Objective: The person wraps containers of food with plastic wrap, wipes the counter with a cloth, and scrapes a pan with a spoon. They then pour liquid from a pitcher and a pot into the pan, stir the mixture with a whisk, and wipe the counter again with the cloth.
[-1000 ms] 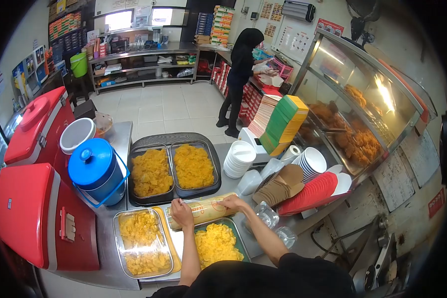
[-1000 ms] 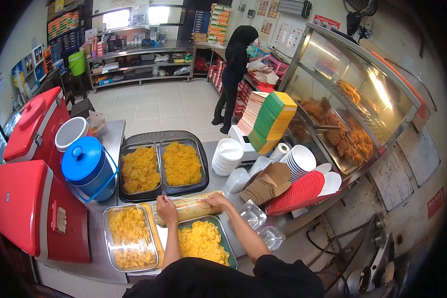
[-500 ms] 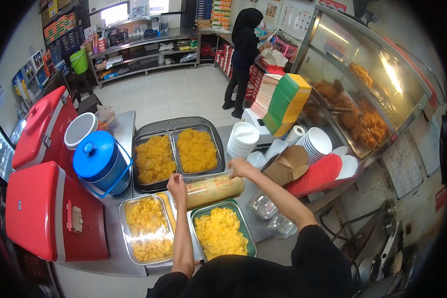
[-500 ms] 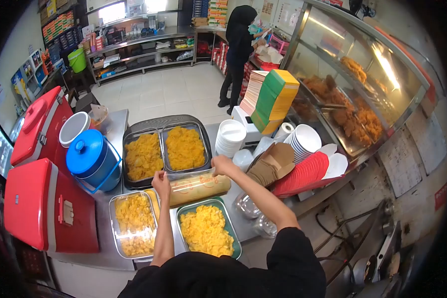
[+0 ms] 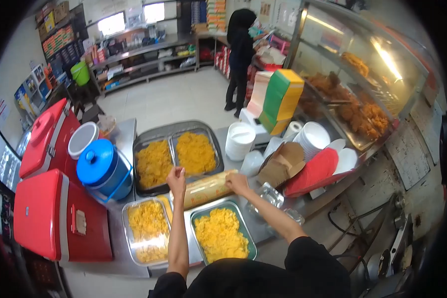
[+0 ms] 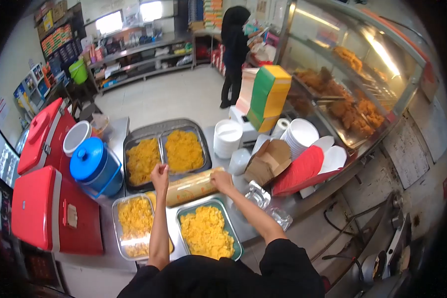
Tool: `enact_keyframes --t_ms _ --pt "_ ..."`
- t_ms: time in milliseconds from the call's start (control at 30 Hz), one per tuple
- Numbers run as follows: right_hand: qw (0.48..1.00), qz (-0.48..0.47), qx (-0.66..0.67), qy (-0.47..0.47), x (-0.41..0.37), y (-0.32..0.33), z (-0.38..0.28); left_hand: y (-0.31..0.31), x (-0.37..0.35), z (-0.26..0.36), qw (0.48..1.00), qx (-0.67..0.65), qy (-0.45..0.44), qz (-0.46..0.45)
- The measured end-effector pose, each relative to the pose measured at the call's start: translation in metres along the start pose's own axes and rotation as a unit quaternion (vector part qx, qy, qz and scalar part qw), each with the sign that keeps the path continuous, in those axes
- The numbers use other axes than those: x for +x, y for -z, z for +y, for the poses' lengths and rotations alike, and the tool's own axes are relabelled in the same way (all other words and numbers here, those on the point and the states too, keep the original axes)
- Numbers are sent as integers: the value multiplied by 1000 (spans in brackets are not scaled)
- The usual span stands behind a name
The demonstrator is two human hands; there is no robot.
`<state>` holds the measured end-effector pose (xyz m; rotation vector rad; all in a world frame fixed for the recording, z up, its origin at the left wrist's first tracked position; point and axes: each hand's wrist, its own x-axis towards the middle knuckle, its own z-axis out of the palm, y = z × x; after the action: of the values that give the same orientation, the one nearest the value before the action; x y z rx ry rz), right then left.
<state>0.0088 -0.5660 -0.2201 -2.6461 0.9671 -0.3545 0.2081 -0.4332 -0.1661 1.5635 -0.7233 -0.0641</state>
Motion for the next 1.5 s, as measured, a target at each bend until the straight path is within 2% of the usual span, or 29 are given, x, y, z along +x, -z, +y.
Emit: enact_keyframes --t_ms 33,67,100,133,200,233,333,400,467,533,600,667,700,733,767,900,933,967,1000,1033,1067,1100,1167,1233,1267,1300,1333,1400,1500 --pt "996 86 -28 15 -2 -11 3 1 0 -4 1000 12 9 -5" --pt "989 131 -64 -37 -1 -3 -9 3 -2 -10 999 28 25 -12" --pt "994 43 -78 -61 1 5 -14 4 -4 -12 999 33 14 -7" --pt "999 20 -15 -40 2 16 -13 3 -6 -13 1000 -17 8 4" --pt "990 92 102 46 -2 14 -7 5 -11 -1 1000 10 18 2" --pt "994 72 57 62 -3 19 -12 6 -13 2 1000 14 22 1" --pt "995 41 81 40 -3 15 -15 5 -19 11 1000 14 23 6" --pt "992 68 86 62 -3 16 -16 2 -18 7 1000 9 18 9" --pt "993 113 15 40 -2 14 -17 0 -21 -5 999 11 15 45" --pt "990 127 56 6 -2 14 -25 -1 -24 -24 996 76 37 36" --pt "953 68 265 -132 -1 10 -28 -9 -30 -43 986 133 -51 82" --pt "953 52 262 -145 4 -5 -15 -15 -38 -51 978 197 -20 67" --pt "848 11 490 -199 6 -6 -14 -18 -39 -54 967 245 -39 59" --pt "687 -30 685 -239 8 -6 -12 -21 -40 -56 953 292 -59 50" --pt "672 -27 687 -273 4 -6 -8 -23 -38 -60 950 309 -33 27" --pt "708 -77 662 -234 0 -17 10 -30 -37 -58 934 353 -12 59" --pt "836 -79 521 -150 -2 -15 8 -30 -36 -59 935 351 -12 56" --pt "930 -78 356 -57 0 -11 8 -30 -34 -59 929 366 12 54" --pt "931 -79 353 -58 0 -4 7 -30 -33 -58 922 382 39 51" --pt "980 -95 177 -5 -2 4 4 -32 -33 -60 935 346 12 78" --pt "993 -107 -3 48 -3 12 -1 -32 -33 -62 935 345 13 77" --pt "988 -129 -74 -42 -2 27 -18 -31 -33 -63 928 367 26 64" --pt "991 -115 -39 -48 -8 28 -8 -33 -35 -63 920 386 39 48" --pt "993 -104 -8 -53 -11 26 9 -35 -39 -63 914 392 5 103" --pt "972 -153 154 -94 -12 23 17 -35 -42 -63 914 392 9 102" --pt "921 -195 311 -131 -12 23 23 -34 -43 -62 913 397 9 94" --pt "921 -196 310 -133 -12 23 30 -33 -44 -61 912 402 8 83" --pt "815 -257 480 -197 -13 24 41 -32 -43 -61 914 398 -4 84" --pt "778 -306 501 -225 -8 27 48 -34 -45 -64 914 395 -22 92"
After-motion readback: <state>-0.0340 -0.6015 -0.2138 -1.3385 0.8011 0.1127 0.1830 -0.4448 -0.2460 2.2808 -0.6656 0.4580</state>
